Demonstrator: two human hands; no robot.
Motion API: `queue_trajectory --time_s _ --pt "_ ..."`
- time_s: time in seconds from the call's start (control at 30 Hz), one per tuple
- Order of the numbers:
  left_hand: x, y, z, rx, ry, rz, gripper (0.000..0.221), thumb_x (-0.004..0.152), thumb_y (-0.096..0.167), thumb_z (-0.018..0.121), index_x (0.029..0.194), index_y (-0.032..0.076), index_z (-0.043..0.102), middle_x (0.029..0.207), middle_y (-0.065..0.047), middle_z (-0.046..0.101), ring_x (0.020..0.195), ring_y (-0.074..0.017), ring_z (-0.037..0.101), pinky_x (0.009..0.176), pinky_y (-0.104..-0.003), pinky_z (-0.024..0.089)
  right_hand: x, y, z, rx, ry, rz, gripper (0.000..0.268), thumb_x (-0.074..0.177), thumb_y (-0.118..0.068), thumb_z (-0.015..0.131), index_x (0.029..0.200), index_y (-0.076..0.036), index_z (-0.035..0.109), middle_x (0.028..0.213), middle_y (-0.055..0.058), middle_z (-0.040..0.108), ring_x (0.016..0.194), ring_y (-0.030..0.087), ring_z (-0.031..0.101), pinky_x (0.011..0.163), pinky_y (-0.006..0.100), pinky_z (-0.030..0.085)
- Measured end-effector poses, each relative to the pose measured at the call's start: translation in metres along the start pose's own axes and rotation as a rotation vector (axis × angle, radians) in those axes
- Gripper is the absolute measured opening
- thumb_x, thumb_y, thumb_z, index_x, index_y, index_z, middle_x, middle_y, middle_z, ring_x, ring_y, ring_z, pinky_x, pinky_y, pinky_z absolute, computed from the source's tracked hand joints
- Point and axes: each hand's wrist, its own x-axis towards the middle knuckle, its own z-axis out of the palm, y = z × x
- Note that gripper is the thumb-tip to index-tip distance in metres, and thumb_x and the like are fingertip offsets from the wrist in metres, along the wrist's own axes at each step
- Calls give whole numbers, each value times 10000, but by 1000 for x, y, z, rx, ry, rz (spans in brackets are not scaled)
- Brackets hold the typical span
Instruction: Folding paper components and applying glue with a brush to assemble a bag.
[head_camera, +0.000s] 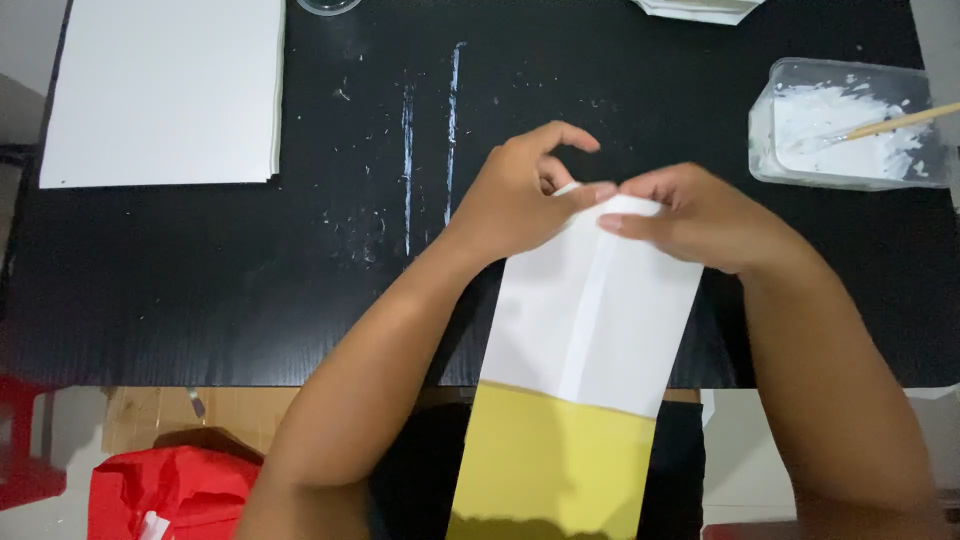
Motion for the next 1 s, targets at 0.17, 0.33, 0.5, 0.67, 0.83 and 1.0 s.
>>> queue_trajectory --time_s 0.17,0.33,0.5,0.67,0.83,1.0 --pt "37 -37 -29 -314 54 -125 589 856 504 509 1317 160 639 906 -22 754 755 -93 695 631 -223 462 5 55 -57 94 209 43 172 1011 -225 669 1084 -74 709 822 47 677 575 128 544 459 268 386" --pt "14 -22 -89 -967 17 -40 954 757 747 402 1336 28 642 1110 -198 780 843 -222 766 629 -219 541 5 81 -88 450 534 -337 295 991 -272 744 1196 -72 676 1127 -17 743 871 43 698 739 161 583" --pt "-7 -14 -108 -1039 -303 632 862 993 756 333 1504 150 670 1534 3 665 1502 -190 583 1296 -306 445 14 97 -108 299 683 -931 327 1247 -229 501 1468 11 473 1468 242 558 1415 391 566 1304 549 507" --pt "8 -41 -89 -598 272 445 788 895 542 668 1477 53 458 1474 -125 592 1393 -302 603 1176 -435 541 30 103 -101 468 867 -916 241 1128 -217 667 1243 -21 586 1202 153 659 1158 305 662 1114 473 603" --pt "10 -40 -87 -447 535 495 419 975 303 798 1260 62 607 1241 -106 711 1145 -239 711 982 -405 626 27 99 -91 276 856 -989 281 1210 -175 645 1335 -88 409 1154 90 354 989 196 386 933 364 393" --pt "8 -47 -96 -373 558 562 416 1059 236 754 1383 69 552 1377 -115 648 1310 -267 627 1146 -414 540 17 81 -80 37 942 -891 164 1206 -132 613 1169 -39 482 1023 93 503 921 178 471 857 348 371"
